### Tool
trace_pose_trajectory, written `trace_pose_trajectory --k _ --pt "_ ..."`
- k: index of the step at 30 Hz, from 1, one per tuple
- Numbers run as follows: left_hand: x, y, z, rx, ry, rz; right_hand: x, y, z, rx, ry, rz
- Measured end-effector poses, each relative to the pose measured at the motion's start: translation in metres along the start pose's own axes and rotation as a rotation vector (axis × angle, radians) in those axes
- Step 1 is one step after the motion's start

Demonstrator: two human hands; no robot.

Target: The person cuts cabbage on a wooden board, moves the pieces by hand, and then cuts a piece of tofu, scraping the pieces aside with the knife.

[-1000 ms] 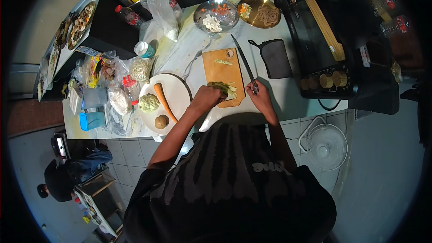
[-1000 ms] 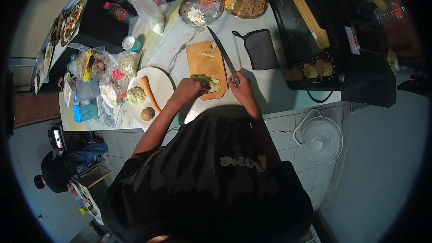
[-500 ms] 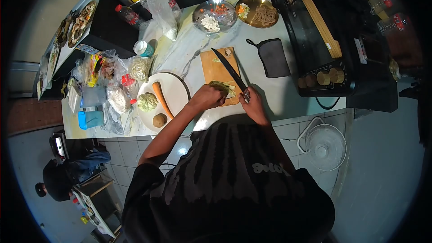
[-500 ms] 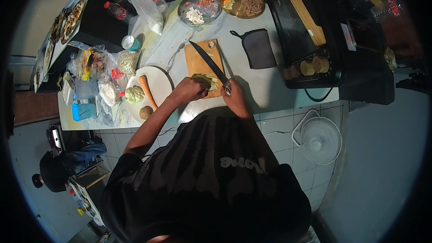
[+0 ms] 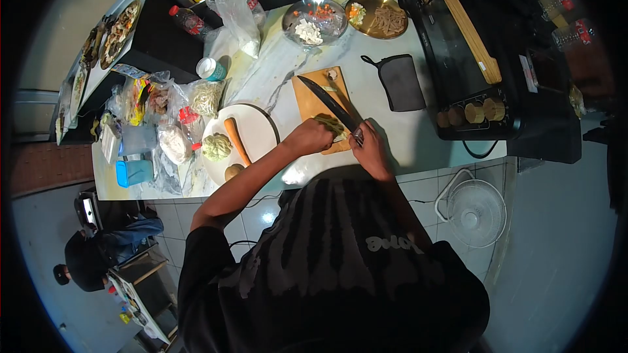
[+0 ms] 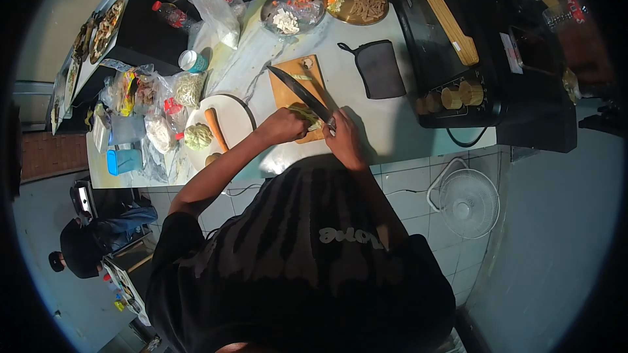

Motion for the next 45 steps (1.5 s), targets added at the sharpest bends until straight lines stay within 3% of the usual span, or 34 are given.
trace_pose_trajectory --k 4,7,9,10,11,13,14,15,19,22,24,25,28,31,33,34,37,40,42,43,45 --pt "0.0 -0.001 -0.006 -0.093 -0.043 0.0 -0.002 0.001 0.001 0.09 0.016 0.039" --pt "-0.006 0.02 -0.033 -0.265 0.018 -0.107 -0.002 0.002 -0.002 0.079 0.008 0.063" --pt "-0.013 0.024 -0.039 -0.946 0.357 -0.399 -0.001 -0.002 -0.009 0.163 0.061 0.106" --pt "-0.012 0.021 -0.033 -1.182 0.51 -0.26 -0.002 -0.006 -0.013 0.165 0.06 0.109" --pt "-0.013 0.021 -0.029 -1.182 0.508 -0.264 -0.003 -0.009 -0.016 0.268 0.026 0.178" --pt "-0.01 0.028 -0.037 -1.902 0.73 -0.273 0.001 -0.017 -0.022 0.368 -0.01 0.244" --pt "-0.01 0.027 -0.038 -2.005 0.769 -0.244 0.004 -0.024 -0.023 0.526 0.037 0.221" --pt "-0.011 0.026 -0.038 -2.004 0.769 -0.242 0.008 -0.031 -0.025 0.684 0.086 0.196" --pt "-0.017 0.013 -0.041 -2.016 0.826 -0.117 0.025 -0.057 -0.043 0.751 0.118 0.104" --pt "-0.016 0.016 -0.055 -2.025 0.882 -0.074 0.035 -0.07 -0.059 0.573 0.024 0.018" --pt "-0.017 0.014 -0.066 -1.967 0.911 0.025 0.036 -0.073 -0.061 0.684 -0.17 0.164" --pt "-0.018 0.013 -0.071 -1.962 0.912 0.026 0.037 -0.075 -0.063 0.686 -0.169 0.16" --pt "-0.025 0.019 -0.083 -1.677 0.982 -0.18 0.035 -0.081 -0.069 0.885 -0.227 0.219" --pt "-0.026 0.028 -0.093 -1.642 1.009 -0.28 0.032 -0.074 -0.075 0.728 -0.223 0.157" --pt "-0.025 0.036 -0.102 -1.663 1.012 -0.336 0.032 -0.072 -0.079 0.458 -0.092 -0.028" --pt "-0.025 0.039 -0.103 -1.684 1.015 -0.393 0.033 -0.074 -0.087 0.459 -0.092 -0.025" --pt "-0.025 0.039 -0.1 -1.711 0.955 -0.296 0.034 -0.078 -0.103 0.313 -0.171 -0.107" --pt "-0.024 0.046 -0.099 -1.722 0.95 -0.362 0.036 -0.072 -0.092 0.265 -0.075 -0.265" --pt "-0.024 0.045 -0.097 -1.757 0.925 -0.383 0.039 -0.077 -0.085 0.242 0.161 -0.388" --pt "-0.023 0.045 -0.096 -1.791 0.902 -0.4 0.038 -0.08 -0.085 0.241 0.163 -0.386" --pt "-0.017 0.053 -0.096 -1.777 0.921 -0.406 0.038 -0.085 -0.085 0.598 -0.158 -0.027"
Point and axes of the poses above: each hand's wrist, its own x-axis towards the middle knuckle, its own z-axis out of the palm, y = z × x, the point moved 1 cm from there along x, towards the middle knuckle, and after that the axes turned 15 degrees about -x, right-handed, at the moved point
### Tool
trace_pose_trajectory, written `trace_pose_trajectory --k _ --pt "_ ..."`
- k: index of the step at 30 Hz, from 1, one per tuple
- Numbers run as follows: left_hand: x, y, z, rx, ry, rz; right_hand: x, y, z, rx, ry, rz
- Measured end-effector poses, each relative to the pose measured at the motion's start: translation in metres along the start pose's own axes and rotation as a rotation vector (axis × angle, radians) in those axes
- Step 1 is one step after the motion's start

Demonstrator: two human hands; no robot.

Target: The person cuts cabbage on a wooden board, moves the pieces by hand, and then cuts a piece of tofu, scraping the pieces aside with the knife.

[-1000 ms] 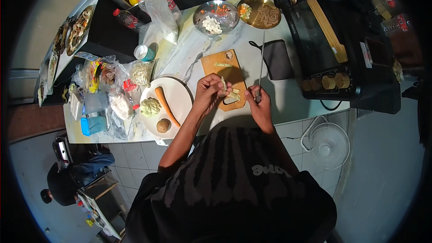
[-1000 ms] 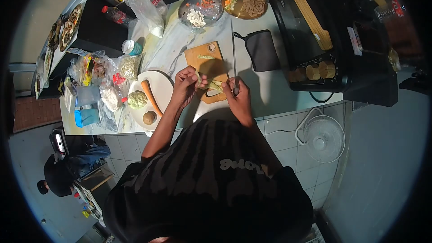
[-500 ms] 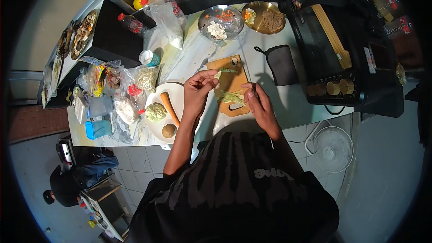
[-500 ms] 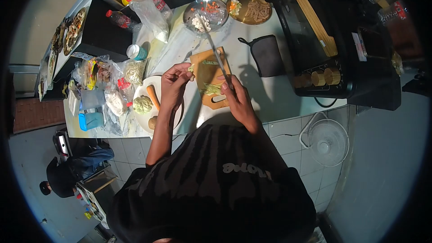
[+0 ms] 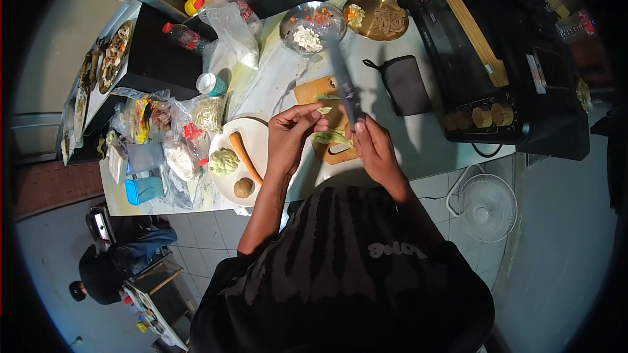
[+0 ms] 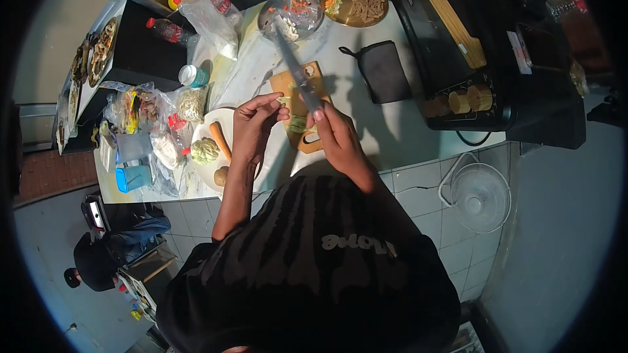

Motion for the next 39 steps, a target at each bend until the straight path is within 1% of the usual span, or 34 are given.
trace_pose_trajectory --k 1,2,4,6,8,10,13,15,17,21,24,26,28,29,32,35,39 --pt "-0.001 -0.001 0.003 -0.009 0.025 0.041 0.001 -0.003 0.004 0.221 -0.026 0.1" --pt "-0.002 -0.002 0.006 -0.016 0.05 0.084 0.003 -0.006 0.01 0.222 -0.025 0.098" --pt "-0.001 -0.006 0.012 -0.068 0.076 0.117 0.005 -0.01 0.02 0.33 0.066 0.117" --pt "-0.001 -0.006 0.015 -0.124 0.101 0.148 0.006 -0.012 0.024 0.293 0.044 0.125" --pt "-0.003 -0.006 0.017 -0.123 0.104 0.164 0.008 -0.025 0.028 0.216 0.066 0.01" --pt "-0.003 -0.008 0.013 -0.123 0.104 0.154 0.008 -0.026 0.028 0.205 0.033 0.024" --pt "-0.004 -0.006 0.013 -0.084 0.106 0.153 0.01 -0.034 0.027 0.229 0.068 0.016" --pt "-0.005 -0.006 0.013 -0.048 0.11 0.157 0.008 -0.036 0.025 0.219 0.023 0.091" --pt "-0.006 -0.006 0.012 0.029 0.054 0.166 0.009 -0.036 0.025 0.224 0.024 0.078" --pt "-0.007 -0.001 0.017 0.004 0.024 0.186 0.01 -0.035 0.025 0.215 -0.01 0.091" --pt "-0.005 -0.003 0.009 0.024 0.011 0.148 0.009 -0.039 0.022 0.232 -0.041 0.126" --pt "-0.002 -0.006 0.004 -0.199 -0.004 0.037 0.007 -0.039 0.023 0.272 -0.054 0.136" --pt "-0.003 -0.004 0.007 -0.225 -0.018 0.036 0.008 -0.039 0.024 0.31 -0.066 0.145" --pt "-0.004 -0.003 0.008 -0.25 -0.031 0.037 0.009 -0.039 0.025 0.3 -0.045 0.118" --pt "-0.002 -0.004 0.007 -0.214 0.028 0.09 0.011 -0.04 0.026 0.3 -0.015 0.083" --pt "-0.002 -0.004 0.008 -0.203 0.059 0.1 0.011 -0.042 0.026 0.309 -0.013 0.074" --pt "-0.003 -0.004 0.008 -0.169 0.039 0.121 0.011 -0.042 0.023 0.266 -0.064 0.109"
Point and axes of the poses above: each hand's wrist, its own x-axis towards the middle knuckle, its own z-axis out of the palm, y = z × x, the point moved 1 cm from there along x, towards the middle knuckle, and after that the axes turned 15 degrees about -x, right-handed, at the moved point
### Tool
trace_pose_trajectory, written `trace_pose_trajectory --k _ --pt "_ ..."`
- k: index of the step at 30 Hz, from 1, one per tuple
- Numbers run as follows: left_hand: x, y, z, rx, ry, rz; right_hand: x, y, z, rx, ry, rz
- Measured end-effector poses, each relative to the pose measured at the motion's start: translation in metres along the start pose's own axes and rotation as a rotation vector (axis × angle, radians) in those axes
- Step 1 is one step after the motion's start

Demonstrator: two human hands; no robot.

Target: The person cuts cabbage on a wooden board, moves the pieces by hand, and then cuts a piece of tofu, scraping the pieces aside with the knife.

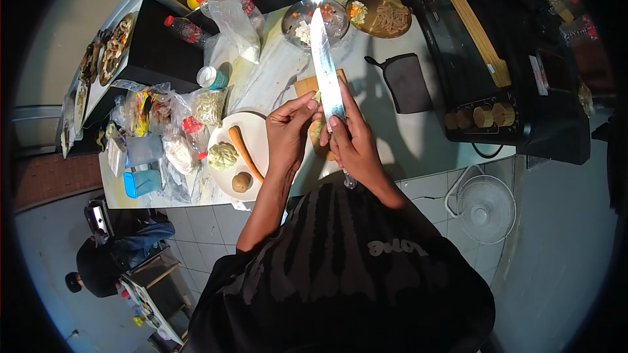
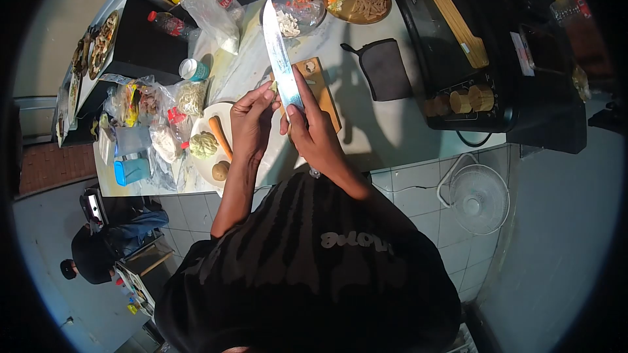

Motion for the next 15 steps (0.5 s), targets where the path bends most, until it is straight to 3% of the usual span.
trace_pose_trajectory --k 2,15 --pt "-0.002 0.001 0.008 0.054 0.03 0.089 0.0 -0.003 0.002 0.017 0.017 -0.011" --pt "0.0 0.001 0.005 0.073 0.041 0.12 0.0 0.007 0.002 -0.014 0.026 -0.017"
Point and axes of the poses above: each hand's wrist, its own x-axis towards the middle knuckle, its own z-axis out of the palm, y = z × x, the point moved 1 cm from there along x, towards the middle knuckle, and after that the axes turned 15 degrees about -x, right-handed, at the moved point
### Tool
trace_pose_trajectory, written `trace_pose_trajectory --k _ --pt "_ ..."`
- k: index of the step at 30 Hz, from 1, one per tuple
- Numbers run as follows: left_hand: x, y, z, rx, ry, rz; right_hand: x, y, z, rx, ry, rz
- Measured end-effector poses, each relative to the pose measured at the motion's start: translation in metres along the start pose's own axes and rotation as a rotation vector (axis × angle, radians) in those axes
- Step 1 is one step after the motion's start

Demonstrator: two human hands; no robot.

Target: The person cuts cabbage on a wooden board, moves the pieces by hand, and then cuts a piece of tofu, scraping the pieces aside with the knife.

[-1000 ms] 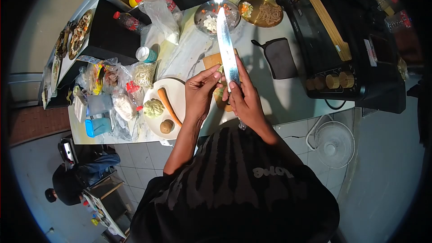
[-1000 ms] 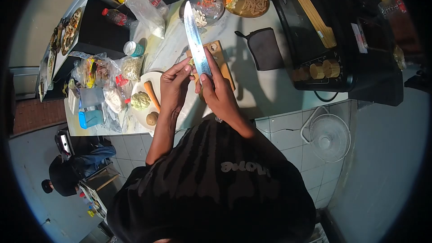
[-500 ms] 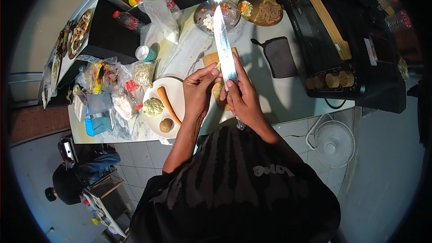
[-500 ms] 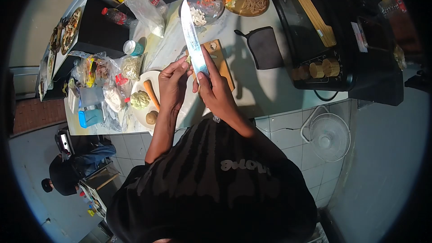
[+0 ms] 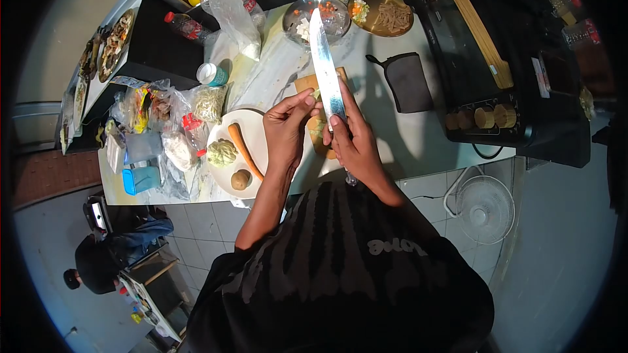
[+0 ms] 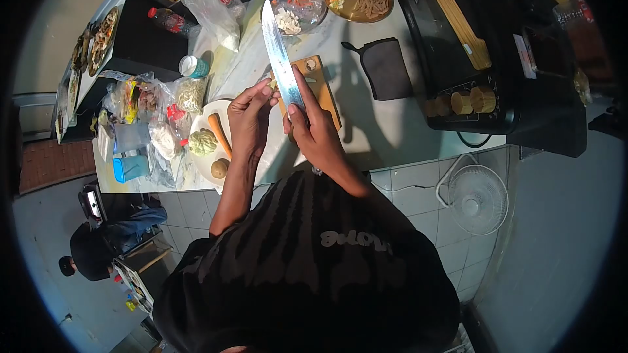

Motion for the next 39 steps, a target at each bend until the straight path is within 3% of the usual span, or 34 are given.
trace_pose_trajectory --k 29,39 --pt "-0.0062 -0.0071 0.0015 0.001 -0.039 -0.137 0.008 0.0056 -0.0055 -0.037 0.109 -0.065" --pt "-0.004 -0.0044 -0.0006 0.097 -0.041 -0.059 0.0004 0.0054 -0.0011 -0.027 0.075 0.001"
Point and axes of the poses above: each hand's wrist, its own x-axis towards the middle knuckle, its own z-axis out of the palm, y = z × x, the point moved 1 cm from there along x, towards the middle knuckle, and after that the axes turned 15 degrees about -x, right-handed, at the moved point
